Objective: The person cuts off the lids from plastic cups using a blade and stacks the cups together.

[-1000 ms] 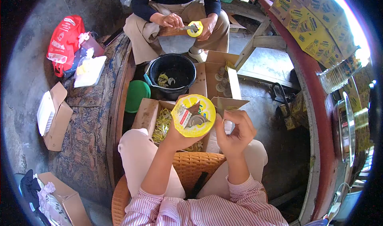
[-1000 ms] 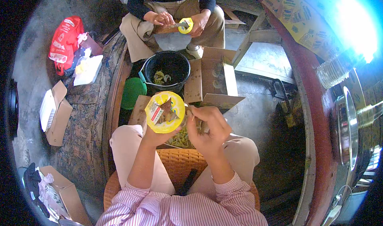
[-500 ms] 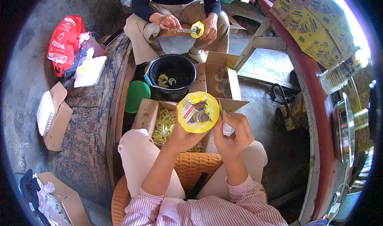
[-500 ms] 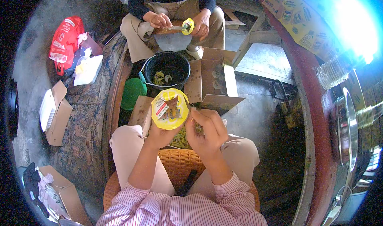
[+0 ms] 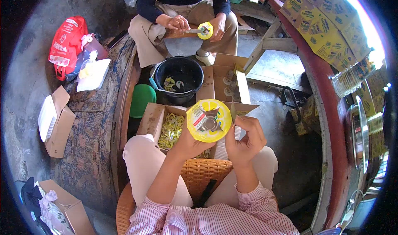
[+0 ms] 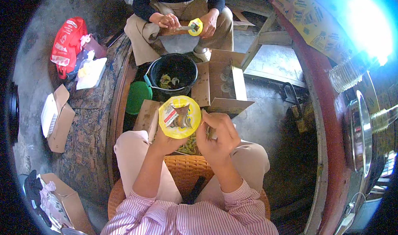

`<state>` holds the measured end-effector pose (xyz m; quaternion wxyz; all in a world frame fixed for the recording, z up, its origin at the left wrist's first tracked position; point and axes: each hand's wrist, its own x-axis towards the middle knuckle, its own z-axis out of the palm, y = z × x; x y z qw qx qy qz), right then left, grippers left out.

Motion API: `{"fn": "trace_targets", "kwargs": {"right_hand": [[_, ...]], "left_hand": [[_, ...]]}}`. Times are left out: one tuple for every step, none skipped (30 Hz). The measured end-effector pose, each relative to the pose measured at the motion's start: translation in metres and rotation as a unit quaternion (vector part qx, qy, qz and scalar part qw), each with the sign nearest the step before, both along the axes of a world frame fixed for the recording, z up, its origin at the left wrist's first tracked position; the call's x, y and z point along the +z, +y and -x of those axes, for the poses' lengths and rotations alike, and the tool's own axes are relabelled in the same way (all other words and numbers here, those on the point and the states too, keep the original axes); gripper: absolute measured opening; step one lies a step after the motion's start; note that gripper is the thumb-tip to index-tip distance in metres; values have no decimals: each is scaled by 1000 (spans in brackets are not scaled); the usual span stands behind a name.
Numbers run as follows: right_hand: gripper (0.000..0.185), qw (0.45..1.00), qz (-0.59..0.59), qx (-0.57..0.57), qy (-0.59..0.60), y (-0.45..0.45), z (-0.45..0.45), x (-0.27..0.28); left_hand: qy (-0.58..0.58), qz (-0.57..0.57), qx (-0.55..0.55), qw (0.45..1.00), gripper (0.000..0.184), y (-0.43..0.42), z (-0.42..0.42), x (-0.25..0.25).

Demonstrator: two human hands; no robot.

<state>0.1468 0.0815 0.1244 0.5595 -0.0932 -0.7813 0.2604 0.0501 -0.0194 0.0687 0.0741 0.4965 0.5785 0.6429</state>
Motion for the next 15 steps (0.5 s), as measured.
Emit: {"fn": "trace_targets", "kwargs": {"right_hand": [[19,1000,8,13,1,1,0,0],[20,1000,16,24,1,1,0,1],[20,999,23,34,1,2,0,1],[18,999,29,33,2,3,-1,1],[17,999,36,34,3,3,0,1],[15,998,43,36,6,3,1,1],[17,998,45,44,-1,5,1,0],[18,997,47,53,-7,9,0,-2],[19,997,51,61,-15,11,-2,-3],[19,997,51,62,-15,12,-2,-2],[19,997,52,62,-14,12,-1,0],[19,997,54,61,-17,11,-1,1],[19,996,63,59,-14,10,-1,-1],[19,996,70,56,-11,10,-1,-2],[18,996,76,52,-9,10,-1,-2]], "left_hand": [[-36,-6,-15,999,63,0,0,0],[-72,-13,-31,997,64,0,-2,0],[-109,-19,-47,993,66,1,-3,0],[-76,-23,-64,995,67,1,-2,3],[-95,-20,-66,993,67,2,-2,1],[-112,-18,-66,991,67,1,-3,-1],[-127,-16,-66,990,68,1,-3,-1],[-141,-17,-63,988,68,0,-4,0],[-132,-9,-61,989,68,-1,-7,-2],[-120,-2,-59,991,68,-1,-7,-4],[-107,5,-55,993,68,0,-4,-5],[-44,1,-22,999,68,2,-3,-3],[-41,-8,-11,999,67,1,-4,-1],[-39,-18,-2,999,66,1,-5,2],[-37,-29,7,999,65,1,-6,5]]}}
